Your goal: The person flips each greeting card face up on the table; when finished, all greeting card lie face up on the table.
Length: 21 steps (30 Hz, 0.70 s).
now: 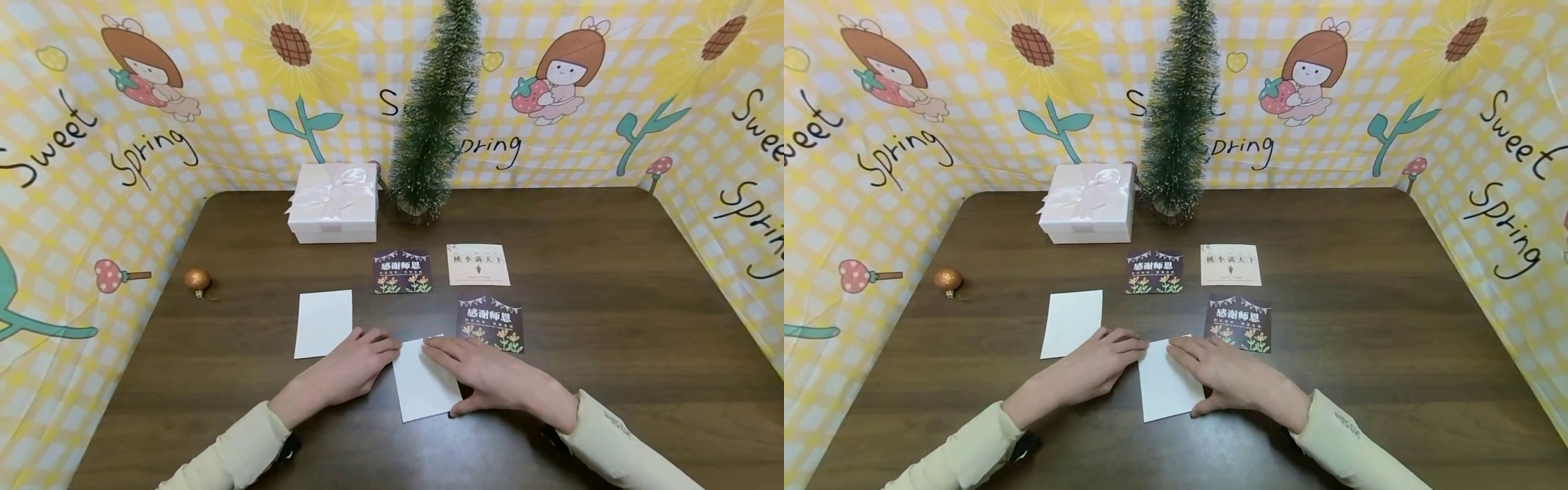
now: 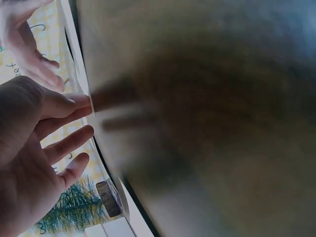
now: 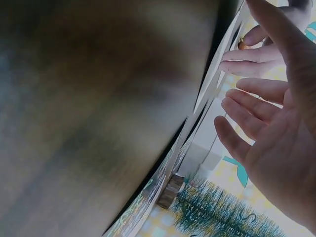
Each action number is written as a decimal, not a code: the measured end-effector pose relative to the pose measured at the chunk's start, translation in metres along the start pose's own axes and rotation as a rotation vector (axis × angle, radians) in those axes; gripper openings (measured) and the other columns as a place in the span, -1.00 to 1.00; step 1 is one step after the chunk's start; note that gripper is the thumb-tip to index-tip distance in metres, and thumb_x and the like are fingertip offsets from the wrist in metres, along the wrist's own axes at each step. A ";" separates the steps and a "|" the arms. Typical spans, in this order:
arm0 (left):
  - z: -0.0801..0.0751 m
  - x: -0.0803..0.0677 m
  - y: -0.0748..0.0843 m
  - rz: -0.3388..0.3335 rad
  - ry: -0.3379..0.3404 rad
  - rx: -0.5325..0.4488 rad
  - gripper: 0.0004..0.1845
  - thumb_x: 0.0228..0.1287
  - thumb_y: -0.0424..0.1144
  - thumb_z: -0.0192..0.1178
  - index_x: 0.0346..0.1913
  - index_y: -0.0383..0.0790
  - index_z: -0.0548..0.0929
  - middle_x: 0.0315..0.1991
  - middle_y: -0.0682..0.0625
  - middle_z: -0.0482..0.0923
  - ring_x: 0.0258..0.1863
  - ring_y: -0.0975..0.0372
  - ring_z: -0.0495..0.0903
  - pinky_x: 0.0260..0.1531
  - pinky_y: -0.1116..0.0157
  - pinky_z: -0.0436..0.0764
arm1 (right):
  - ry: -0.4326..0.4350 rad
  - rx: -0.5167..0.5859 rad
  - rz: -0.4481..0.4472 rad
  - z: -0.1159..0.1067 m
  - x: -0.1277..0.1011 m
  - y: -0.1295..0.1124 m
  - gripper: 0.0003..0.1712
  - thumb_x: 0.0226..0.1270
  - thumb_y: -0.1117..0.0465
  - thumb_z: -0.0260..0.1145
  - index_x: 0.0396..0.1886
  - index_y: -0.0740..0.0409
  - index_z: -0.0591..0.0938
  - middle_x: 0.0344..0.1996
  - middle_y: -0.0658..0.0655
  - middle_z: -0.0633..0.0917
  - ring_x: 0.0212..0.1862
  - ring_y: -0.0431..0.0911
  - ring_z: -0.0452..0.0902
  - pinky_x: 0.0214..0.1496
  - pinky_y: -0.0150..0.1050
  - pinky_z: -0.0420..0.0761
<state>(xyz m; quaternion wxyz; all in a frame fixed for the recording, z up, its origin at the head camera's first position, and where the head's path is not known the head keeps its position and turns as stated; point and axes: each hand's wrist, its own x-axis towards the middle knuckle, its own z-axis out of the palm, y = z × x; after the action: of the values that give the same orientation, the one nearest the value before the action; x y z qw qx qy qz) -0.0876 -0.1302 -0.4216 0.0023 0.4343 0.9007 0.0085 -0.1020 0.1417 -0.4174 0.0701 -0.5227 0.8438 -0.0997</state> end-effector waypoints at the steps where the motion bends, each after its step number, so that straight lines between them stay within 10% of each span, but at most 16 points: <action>1: 0.000 0.000 0.000 0.000 0.002 0.004 -0.68 0.30 -0.34 0.16 0.10 -0.16 0.63 0.09 0.04 0.59 0.14 0.13 0.46 -0.11 0.17 0.43 | -0.013 -0.009 0.002 0.000 0.000 -0.001 0.11 0.02 -0.26 0.47 0.42 0.27 0.29 0.37 0.18 0.37 0.31 0.05 0.38 0.29 -0.05 0.42; 11: 0.003 0.000 0.004 0.000 0.019 -0.005 -0.70 0.27 -0.38 0.17 0.05 -0.18 0.65 0.08 0.03 0.59 0.11 0.13 0.48 -0.13 0.20 0.42 | -0.077 -0.091 -0.072 -0.001 -0.003 -0.007 -0.29 0.16 -0.13 0.42 0.21 0.20 0.55 0.18 0.05 0.59 0.22 -0.08 0.48 0.27 -0.12 0.42; 21: 0.003 -0.002 -0.010 -0.040 0.072 -0.200 -0.66 0.24 -0.48 0.12 0.07 -0.24 0.61 0.02 -0.06 0.62 0.08 0.11 0.54 -0.02 0.08 0.49 | 0.231 -0.087 -0.278 -0.015 -0.003 0.011 -0.73 0.21 0.20 0.39 -0.08 0.07 0.72 -0.12 -0.06 0.75 -0.07 -0.19 0.65 0.07 -0.24 0.56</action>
<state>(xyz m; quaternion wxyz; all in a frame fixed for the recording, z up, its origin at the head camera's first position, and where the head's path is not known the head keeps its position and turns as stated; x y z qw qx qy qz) -0.0939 -0.1380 -0.4244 0.0138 0.4134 0.9033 0.1140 -0.1140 0.1503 -0.4054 -0.0646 -0.6217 0.7694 -0.1313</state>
